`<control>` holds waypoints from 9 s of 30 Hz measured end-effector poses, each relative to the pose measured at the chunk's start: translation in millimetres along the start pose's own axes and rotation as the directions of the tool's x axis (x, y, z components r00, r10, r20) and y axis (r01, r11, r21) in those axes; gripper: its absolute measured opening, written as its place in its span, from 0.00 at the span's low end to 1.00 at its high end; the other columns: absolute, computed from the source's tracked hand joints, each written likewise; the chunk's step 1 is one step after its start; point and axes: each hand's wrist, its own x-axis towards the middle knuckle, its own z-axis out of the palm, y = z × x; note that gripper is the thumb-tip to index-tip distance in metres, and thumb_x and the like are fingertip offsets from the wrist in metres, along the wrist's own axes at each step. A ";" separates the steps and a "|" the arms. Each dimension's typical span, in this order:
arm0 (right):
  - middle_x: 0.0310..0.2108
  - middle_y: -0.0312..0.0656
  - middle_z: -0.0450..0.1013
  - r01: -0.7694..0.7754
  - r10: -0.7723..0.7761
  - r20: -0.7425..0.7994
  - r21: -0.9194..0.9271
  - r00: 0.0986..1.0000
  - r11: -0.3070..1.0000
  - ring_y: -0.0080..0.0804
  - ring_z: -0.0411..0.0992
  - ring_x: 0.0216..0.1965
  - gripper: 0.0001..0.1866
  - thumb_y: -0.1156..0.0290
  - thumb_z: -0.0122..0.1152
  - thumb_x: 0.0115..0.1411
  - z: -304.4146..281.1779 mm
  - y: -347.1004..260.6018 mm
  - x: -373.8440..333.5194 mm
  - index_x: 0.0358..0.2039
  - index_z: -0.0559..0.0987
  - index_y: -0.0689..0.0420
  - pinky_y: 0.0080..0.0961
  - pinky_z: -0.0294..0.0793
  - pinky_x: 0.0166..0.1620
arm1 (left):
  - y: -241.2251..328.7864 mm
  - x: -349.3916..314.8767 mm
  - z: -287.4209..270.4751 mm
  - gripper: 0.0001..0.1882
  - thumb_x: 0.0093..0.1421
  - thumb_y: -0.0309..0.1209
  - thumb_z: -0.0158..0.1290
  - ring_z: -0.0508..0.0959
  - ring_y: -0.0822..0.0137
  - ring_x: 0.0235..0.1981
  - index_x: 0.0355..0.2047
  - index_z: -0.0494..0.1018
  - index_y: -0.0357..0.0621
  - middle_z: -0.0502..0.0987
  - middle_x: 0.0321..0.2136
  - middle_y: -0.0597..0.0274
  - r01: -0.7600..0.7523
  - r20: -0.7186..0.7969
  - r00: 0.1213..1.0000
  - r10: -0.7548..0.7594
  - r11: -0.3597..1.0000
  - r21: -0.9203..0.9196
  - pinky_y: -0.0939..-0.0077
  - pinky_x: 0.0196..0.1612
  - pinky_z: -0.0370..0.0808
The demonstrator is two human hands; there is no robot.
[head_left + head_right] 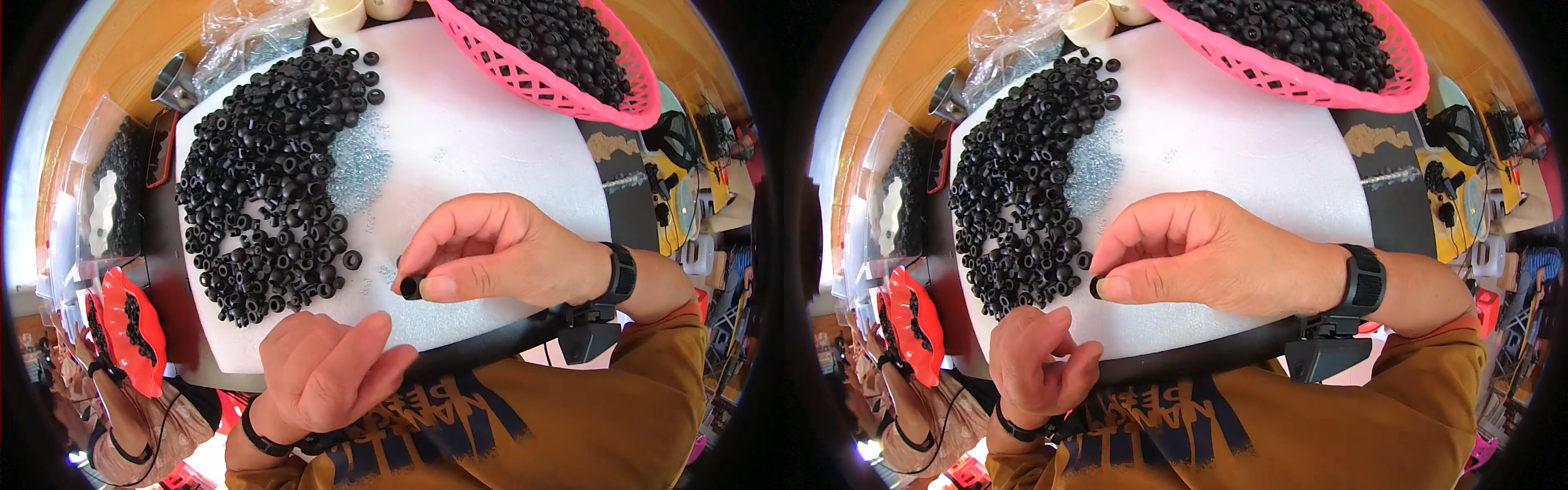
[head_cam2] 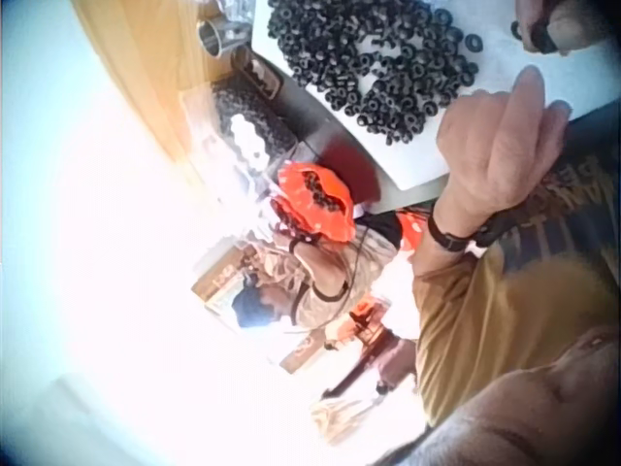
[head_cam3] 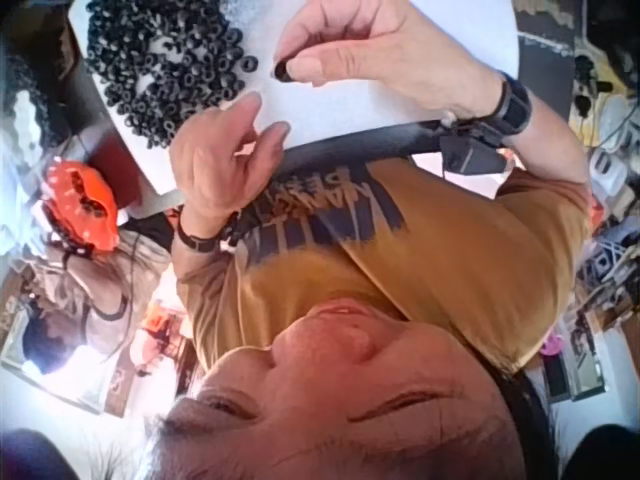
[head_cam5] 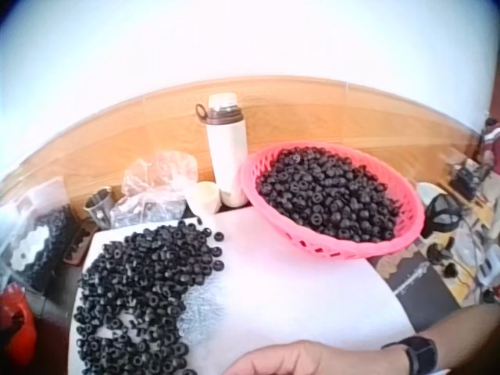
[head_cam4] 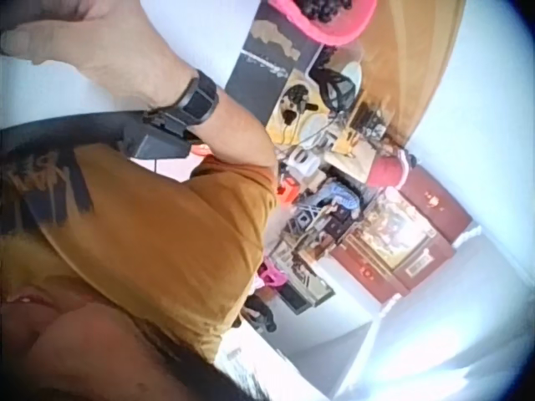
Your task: Insert small clear plastic pins into black rubber grommets and sort the pieces.
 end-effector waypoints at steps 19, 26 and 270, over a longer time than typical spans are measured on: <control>0.33 0.29 0.70 -0.155 0.085 0.290 0.231 0.953 0.961 0.12 0.66 0.36 0.10 0.71 0.58 0.61 7.5 43.8 -26.5 0.41 0.72 0.59 0.11 0.68 0.39 | 12.2 -1.2 2.4 0.14 0.46 0.34 0.62 0.70 0.67 0.23 0.32 0.71 0.48 0.69 0.25 0.69 -0.173 0.217 0.960 0.177 0.984 -0.038 0.70 0.25 0.69; 0.27 0.30 0.69 0.038 -0.020 0.169 -0.099 0.985 0.994 0.13 0.65 0.30 0.08 0.69 0.56 0.62 -1.8 38.7 -23.6 0.38 0.72 0.59 0.13 0.66 0.33 | -12.1 -19.7 12.7 0.17 0.42 0.24 0.61 0.68 0.70 0.18 0.35 0.73 0.42 0.68 0.22 0.68 -0.079 0.284 0.958 0.044 0.991 0.110 0.77 0.19 0.64; 0.28 0.35 0.73 0.064 -0.065 -0.006 -0.091 0.998 0.994 0.17 0.67 0.32 0.21 0.58 0.49 0.66 -30.0 19.2 -9.5 0.32 0.78 0.66 0.19 0.70 0.39 | -18.6 42.7 52.4 0.23 0.40 0.21 0.64 0.70 0.67 0.17 0.40 0.73 0.35 0.70 0.22 0.63 0.109 0.133 0.986 -0.103 0.993 -0.034 0.76 0.19 0.65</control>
